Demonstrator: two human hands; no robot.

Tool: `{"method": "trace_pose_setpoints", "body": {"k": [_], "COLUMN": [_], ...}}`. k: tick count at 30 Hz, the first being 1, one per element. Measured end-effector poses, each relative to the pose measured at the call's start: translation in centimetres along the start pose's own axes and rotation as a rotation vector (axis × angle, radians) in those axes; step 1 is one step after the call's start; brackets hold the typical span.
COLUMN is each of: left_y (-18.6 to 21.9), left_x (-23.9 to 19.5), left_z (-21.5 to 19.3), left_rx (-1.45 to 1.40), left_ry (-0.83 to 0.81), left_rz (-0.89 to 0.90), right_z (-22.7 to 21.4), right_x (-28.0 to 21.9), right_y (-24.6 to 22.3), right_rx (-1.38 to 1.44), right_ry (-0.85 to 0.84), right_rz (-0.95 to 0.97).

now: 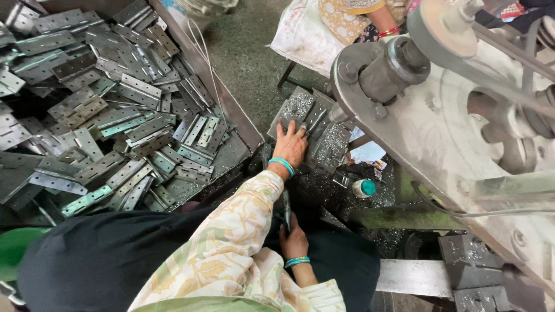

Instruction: The person places small metal L-brackets onto a drill press, lowers the lever to drill a hole, and then tosses the finished brackets into a bin.

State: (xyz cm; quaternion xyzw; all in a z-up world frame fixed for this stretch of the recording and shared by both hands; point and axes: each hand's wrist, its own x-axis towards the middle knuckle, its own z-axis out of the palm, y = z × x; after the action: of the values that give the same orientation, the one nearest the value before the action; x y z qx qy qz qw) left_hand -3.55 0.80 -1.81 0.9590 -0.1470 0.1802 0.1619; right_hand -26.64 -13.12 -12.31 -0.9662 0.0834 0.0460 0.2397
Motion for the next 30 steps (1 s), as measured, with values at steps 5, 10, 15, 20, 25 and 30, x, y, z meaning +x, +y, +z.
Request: {"method": "trace_pose_setpoints", "body": {"k": [5,10,15,20,25,30], "left_y": [0.1,-0.2,0.3,0.4,0.1,0.5], "left_x": [-0.4,1.1,2.6,1.9,2.3,2.2], "left_z": [-0.2,0.2,0.3,1.0,0.2,-0.7], "left_rx": [0.004,0.014,0.035,0.033,0.029,0.011], "left_ry": [-0.029,-0.049,-0.029,-0.005,-0.025,-0.116], "left_rz": [0.005,0.012,-0.001,0.0,-0.002,-0.01], "right_z": [-2.7,-8.1,-4.5,-3.9,-7.8,-10.5], "right_x": [-0.2,1.5,-0.1,-0.2,1.3,2.3], "right_y": [-1.7,-4.3,-4.1,-3.1,-5.6,-6.9], "right_rx": [0.018,-0.11,-0.014,0.014,-0.125,-0.184], "right_ry": [-0.047,-0.139,-0.023,-0.046,-0.177,-0.213], "right_rz": [-0.013,0.052,-0.018,0.04,0.076,0.009]}}
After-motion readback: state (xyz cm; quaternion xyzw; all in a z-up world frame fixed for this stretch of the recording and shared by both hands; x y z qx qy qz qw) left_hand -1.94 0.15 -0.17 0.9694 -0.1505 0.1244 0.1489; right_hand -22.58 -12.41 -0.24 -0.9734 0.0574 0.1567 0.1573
